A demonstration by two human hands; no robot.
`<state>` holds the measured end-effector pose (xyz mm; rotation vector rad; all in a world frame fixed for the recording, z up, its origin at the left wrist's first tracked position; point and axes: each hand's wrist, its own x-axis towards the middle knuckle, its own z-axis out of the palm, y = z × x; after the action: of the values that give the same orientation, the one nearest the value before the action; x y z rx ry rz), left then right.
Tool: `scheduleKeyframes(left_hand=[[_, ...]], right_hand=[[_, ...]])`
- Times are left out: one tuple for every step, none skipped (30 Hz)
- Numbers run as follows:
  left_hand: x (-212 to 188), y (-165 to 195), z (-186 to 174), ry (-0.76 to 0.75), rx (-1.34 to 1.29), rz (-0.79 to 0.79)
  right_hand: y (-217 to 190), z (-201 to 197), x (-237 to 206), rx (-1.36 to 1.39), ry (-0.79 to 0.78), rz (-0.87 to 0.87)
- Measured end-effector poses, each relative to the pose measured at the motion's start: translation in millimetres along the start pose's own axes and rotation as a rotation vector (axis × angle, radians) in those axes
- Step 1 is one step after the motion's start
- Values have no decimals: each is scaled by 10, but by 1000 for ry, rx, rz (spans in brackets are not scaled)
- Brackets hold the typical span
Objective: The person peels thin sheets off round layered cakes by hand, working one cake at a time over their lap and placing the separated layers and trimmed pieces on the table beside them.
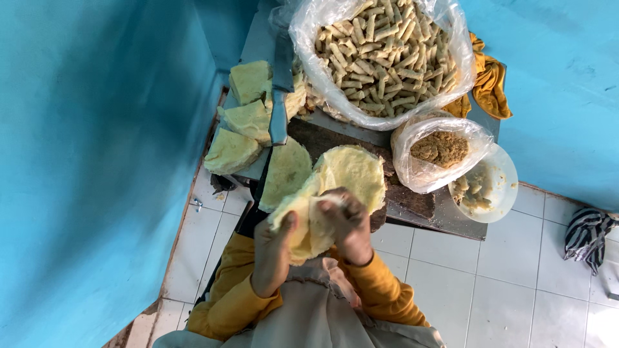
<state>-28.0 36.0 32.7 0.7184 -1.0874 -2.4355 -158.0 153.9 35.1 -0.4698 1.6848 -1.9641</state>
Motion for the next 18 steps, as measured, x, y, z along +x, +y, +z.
scheduleKeyframes(left_hand=[[-19, -5, -39, 27, -60, -27], [-38, 4, -64, 14, -150, -6], [-53, 23, -76, 1, -241, 17], [-64, 55, -76, 29, -292, 31], [-70, 93, -65, 55, -342, 43], [-70, 143, -51, 79, -392, 55], [-68, 197, -33, 132, -392, 67], [-64, 260, -21, 184, -390, 75], [-61, 322, -12, 234, -387, 85], [-58, 391, -14, 234, -396, 142], [-58, 459, -26, 233, -404, 198], [-59, 527, -45, 232, -411, 254], [-57, 586, -62, 234, -388, 320], [-56, 643, -84, 235, -362, 386], [-58, 687, -98, 235, -334, 448], [-57, 726, -110, 239, -316, 459], [-55, 751, -111, 242, -299, 470], [-53, 771, -107, 245, -283, 481]], right_hand=[[-1, -62, 14, 155, 13, 43], [-14, -125, 59, 311, 26, 82], [-38, -187, 92, 465, 38, 121], [-79, -249, 106, 467, 91, 134], [-130, -326, 118, 468, 145, 146], [-173, -376, 130, 468, 201, 157], [-219, -429, 144, 474, 228, 200], [-281, -500, 163, 481, 259, 245], [-329, -562, 187, 489, 289, 286], [-378, -622, 226, 481, 271, 217], [-444, -704, 279, 474, 254, 148], [-514, -780, 327, 466, 236, 79], [-602, -874, 394, 422, 169, 46], [-699, -956, 474, 379, 104, 12], [-766, -998, 541, 336, 42, -22], [-844, -1031, 599, 130, 125, -49], [-968, -1095, 647, -77, 207, -77], [-1080, -1130, 678, -284, 288, -105]])
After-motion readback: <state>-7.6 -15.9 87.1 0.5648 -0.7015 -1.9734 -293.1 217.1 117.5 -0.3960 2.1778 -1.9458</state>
